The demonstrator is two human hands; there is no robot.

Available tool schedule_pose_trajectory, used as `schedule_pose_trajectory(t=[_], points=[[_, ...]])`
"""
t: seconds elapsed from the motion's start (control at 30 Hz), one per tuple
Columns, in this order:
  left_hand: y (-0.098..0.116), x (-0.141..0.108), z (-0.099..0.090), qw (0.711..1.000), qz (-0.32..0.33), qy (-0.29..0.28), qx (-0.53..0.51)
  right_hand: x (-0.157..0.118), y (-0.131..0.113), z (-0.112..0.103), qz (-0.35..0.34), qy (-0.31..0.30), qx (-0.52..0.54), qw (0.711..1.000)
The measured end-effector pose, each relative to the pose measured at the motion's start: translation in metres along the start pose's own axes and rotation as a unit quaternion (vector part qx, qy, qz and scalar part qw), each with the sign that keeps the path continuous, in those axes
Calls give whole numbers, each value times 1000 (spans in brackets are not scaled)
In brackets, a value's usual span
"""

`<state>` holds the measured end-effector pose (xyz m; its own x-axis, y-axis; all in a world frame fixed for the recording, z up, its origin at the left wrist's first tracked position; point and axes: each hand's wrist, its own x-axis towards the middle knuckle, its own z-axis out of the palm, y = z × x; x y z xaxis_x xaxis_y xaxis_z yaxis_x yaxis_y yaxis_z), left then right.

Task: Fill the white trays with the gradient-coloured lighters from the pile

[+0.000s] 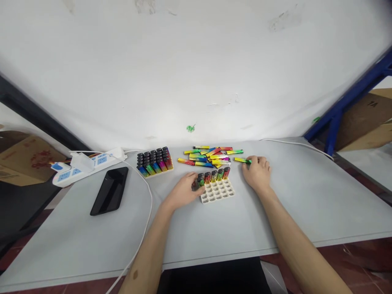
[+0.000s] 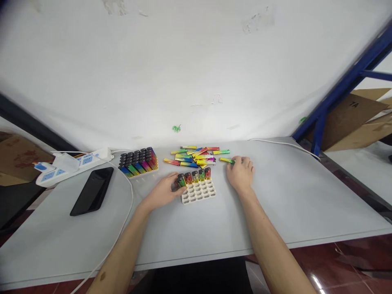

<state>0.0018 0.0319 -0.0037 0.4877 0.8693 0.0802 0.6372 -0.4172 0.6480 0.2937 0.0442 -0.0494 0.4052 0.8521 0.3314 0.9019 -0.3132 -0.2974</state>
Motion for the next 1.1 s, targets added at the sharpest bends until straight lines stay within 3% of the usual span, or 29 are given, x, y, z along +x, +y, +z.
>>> schedule_pose_trajectory(t=[0.27,0.4,0.47,0.57,0.63,0.67,0.87,1.1], points=[[0,1,1,1000,-1,-9,18,1,11,-7,41,-35,13,998],[-1,2,1,1000,-2,-14,12,7,12,-16,64,-16,175,982],[-1,2,1,1000,-4,-10,12,9,10,-22,94,-11,327,940],[-1,3,1,1000,-6,-4,14,8,2,-32,140,-43,554,819],[-1,3,1,1000,-10,-5,11,5,-6,-37,157,-67,638,751],[-1,3,1,1000,-11,-4,10,4,-9,-38,162,-80,657,732],[0,2,1,1000,-14,-5,15,-3,-20,-33,177,-170,685,686],[-2,2,1,1000,-6,-9,27,-6,-26,-37,151,-191,703,668]])
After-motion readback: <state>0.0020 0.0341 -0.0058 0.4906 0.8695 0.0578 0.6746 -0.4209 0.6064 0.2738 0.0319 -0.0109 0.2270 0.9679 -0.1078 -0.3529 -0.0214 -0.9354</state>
